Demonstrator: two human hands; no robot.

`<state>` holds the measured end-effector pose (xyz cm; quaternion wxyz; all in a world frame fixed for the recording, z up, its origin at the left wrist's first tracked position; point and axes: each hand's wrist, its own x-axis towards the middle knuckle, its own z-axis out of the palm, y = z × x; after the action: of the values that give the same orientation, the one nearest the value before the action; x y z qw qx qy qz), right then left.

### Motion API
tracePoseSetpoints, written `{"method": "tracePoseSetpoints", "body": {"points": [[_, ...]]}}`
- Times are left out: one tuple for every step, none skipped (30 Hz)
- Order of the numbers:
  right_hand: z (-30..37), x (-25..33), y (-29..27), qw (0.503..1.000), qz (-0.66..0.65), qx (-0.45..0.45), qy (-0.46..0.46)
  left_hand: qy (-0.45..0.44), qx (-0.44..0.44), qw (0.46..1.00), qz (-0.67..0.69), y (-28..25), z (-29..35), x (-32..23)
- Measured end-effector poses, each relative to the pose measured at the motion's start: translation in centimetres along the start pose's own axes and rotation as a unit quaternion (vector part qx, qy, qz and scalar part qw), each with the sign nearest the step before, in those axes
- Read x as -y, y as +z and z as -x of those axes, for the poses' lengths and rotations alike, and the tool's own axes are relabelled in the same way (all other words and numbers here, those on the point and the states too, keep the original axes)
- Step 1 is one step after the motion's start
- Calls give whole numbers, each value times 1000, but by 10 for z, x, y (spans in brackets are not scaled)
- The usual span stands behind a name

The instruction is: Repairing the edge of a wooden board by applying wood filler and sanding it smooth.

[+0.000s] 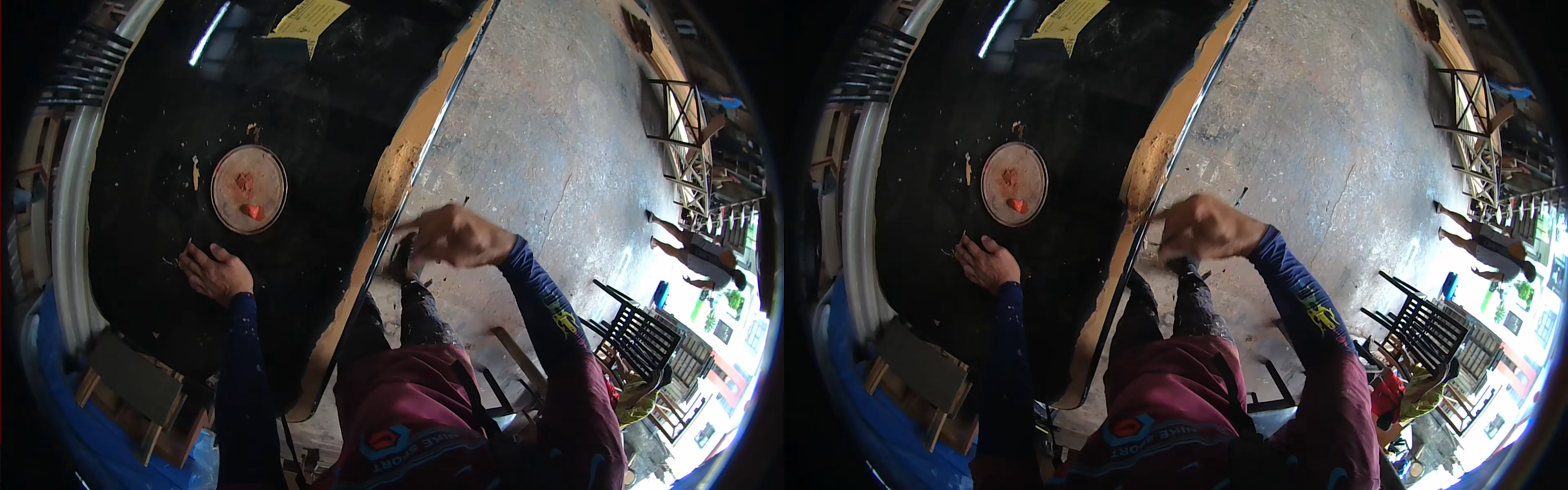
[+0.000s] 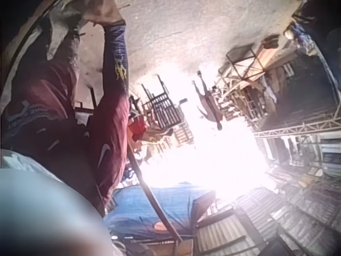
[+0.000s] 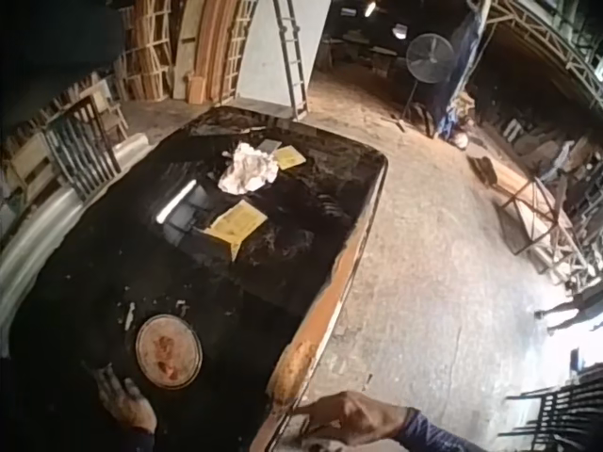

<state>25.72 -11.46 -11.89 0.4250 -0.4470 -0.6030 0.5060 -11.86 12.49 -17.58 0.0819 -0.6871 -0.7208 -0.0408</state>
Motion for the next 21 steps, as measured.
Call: {"method": "tracePoseSetpoints", "body": {"points": [[-1,4,-4,990,119,-68,35,10,5,1000,4,-3,-2,0],[-3,3,-10,960,236,-133,69,20,11,1000,9,-5,-2,1],[-14,2,-13,942,262,-205,35,16,14,1000,9,-5,-1,-1],[-5,-10,-10,957,259,-96,87,16,14,1000,12,-3,-2,-3],[7,-19,8,987,133,-55,76,17,14,1000,15,-2,-1,-5],[9,-18,27,998,5,-13,59,17,16,1000,18,2,-6,-5],[4,7,33,996,-1,32,84,15,9,1000,14,4,-6,3],[1,12,26,996,-5,38,85,13,2,1000,10,5,-5,9],[6,18,18,984,37,-100,141,24,1,1000,20,-2,-2,1],[9,18,8,949,81,-238,189,23,2,1000,19,-3,-2,0],[6,6,-4,906,134,-316,247,21,-2,1000,12,-3,-4,3],[-4,0,-14,867,153,-345,326,19,-6,1000,7,-1,-7,4],[-18,2,-19,843,147,-381,351,19,-8,1000,5,2,-5,4],[-31,4,-22,817,140,-416,375,19,-6,1000,7,3,-4,2],[-36,-8,-22,816,141,-415,376,17,1,1000,7,0,-4,2],[-39,-22,-22,802,197,-443,348,16,8,1000,10,0,-4,-1],[-39,-35,-22,785,252,-469,318,16,9,1000,12,2,-4,-4],[-45,-38,-18,786,251,-466,318,17,2,1000,5,4,-3,-2],[-50,-42,-15,791,262,-464,300,18,-4,1000,-2,5,-2,0],[-53,-43,-14,796,273,-461,282,16,-3,1000,-2,6,-2,2],[-56,-41,-11,797,272,-458,283,17,-2,1000,-4,8,-2,8]]}}
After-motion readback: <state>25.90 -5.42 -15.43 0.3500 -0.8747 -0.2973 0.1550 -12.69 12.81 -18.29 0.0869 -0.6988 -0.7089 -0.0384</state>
